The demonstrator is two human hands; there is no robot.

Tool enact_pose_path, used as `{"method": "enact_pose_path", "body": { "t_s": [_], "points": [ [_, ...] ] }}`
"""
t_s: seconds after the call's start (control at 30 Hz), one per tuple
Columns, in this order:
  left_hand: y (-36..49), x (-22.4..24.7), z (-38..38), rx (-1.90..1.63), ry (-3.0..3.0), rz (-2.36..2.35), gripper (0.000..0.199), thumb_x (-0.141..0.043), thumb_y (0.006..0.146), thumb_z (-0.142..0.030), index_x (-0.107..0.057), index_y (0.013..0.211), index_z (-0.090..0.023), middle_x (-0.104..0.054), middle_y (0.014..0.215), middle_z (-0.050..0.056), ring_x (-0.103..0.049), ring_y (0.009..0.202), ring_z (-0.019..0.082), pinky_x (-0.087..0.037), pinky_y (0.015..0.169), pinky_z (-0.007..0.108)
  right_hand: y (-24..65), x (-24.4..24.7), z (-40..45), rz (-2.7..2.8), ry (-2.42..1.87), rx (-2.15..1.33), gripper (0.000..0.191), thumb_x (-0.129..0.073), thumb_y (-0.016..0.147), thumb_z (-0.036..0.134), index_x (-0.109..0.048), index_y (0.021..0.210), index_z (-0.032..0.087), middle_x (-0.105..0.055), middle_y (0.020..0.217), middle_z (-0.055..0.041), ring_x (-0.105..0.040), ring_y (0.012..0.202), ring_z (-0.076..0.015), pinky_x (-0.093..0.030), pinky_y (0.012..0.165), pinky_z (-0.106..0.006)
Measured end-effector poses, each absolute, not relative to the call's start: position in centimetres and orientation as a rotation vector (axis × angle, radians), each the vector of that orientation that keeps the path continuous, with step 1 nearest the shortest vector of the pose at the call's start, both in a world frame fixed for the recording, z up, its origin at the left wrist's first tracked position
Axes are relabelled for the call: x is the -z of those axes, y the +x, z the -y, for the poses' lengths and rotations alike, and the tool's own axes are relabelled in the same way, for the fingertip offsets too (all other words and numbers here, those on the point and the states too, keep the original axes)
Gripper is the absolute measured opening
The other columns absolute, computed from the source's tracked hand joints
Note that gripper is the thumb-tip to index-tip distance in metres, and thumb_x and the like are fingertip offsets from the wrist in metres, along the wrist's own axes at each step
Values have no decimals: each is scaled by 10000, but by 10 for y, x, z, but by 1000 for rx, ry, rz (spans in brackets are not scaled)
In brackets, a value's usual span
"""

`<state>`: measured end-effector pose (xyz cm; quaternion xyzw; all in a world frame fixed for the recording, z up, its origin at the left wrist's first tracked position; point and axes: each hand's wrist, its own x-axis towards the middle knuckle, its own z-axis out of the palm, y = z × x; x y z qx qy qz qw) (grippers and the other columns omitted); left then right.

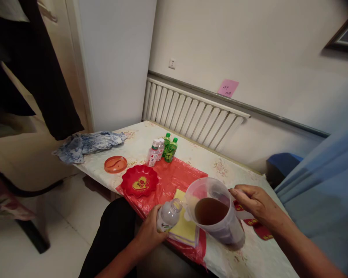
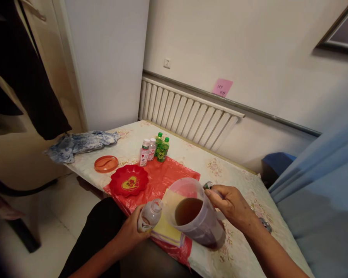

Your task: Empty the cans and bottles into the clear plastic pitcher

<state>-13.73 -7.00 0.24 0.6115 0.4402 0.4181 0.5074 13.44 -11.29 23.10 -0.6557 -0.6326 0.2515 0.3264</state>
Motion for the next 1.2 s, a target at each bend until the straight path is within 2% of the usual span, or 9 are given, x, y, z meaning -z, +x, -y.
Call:
{"method": "enact_pose_path", "body": {
  "t_s": [0.17, 0.4, 0.6, 0.87, 1.2],
  "points": [
    [-136, 1, 71, -980, 1515, -1101, 716, -775, 526, -190, -526, 1197, -191, -604, 1214, 140, -553, 1143, 342, -405, 1009, 450, 135, -231, 110, 1798, -1739, -583, 456, -616, 749, 540, -446, 470, 222, -363, 472, 41, -308, 470, -111, -227, 458, -261],
    [-132, 0, 70, -963, 1587, -1079, 677, -754, 557, -211, -518, 1190, -196, -607, 1195, 123, -568, 1123, 314, -436, 990, 429, 129, -237, 104, 1991, -1760, -525, 478, -518, 811, 563, -477, 499, 202, -399, 479, 36, -337, 476, -106, -256, 469, -255],
    [-131, -1, 71, -879, 1708, -1122, 678, -717, 583, -200, -462, 1212, -208, -589, 1229, 106, -557, 1149, 276, -440, 1007, 410, 126, -241, 102, 2142, -1814, -525, 482, -428, 873, 558, -434, 552, 199, -365, 540, 36, -328, 520, -107, -273, 494, -255],
    [-131, 6, 71, -932, 1740, -1093, 639, -734, 619, -235, -479, 1205, -227, -610, 1198, 87, -584, 1103, 262, -473, 964, 404, 131, -238, 98, 2215, -1856, -495, 485, -417, 882, 584, -472, 602, 192, -374, 570, 35, -335, 551, -110, -280, 526, -258],
    [-128, 14, 72, -924, 1778, -1092, 664, -750, 617, -252, -476, 1221, -221, -602, 1196, 86, -579, 1103, 269, -465, 959, 404, 133, -240, 98, 2236, -1864, -543, 489, -436, 875, 589, -400, 582, 199, -351, 569, 41, -337, 543, -104, -268, 523, -256]
  ]
}}
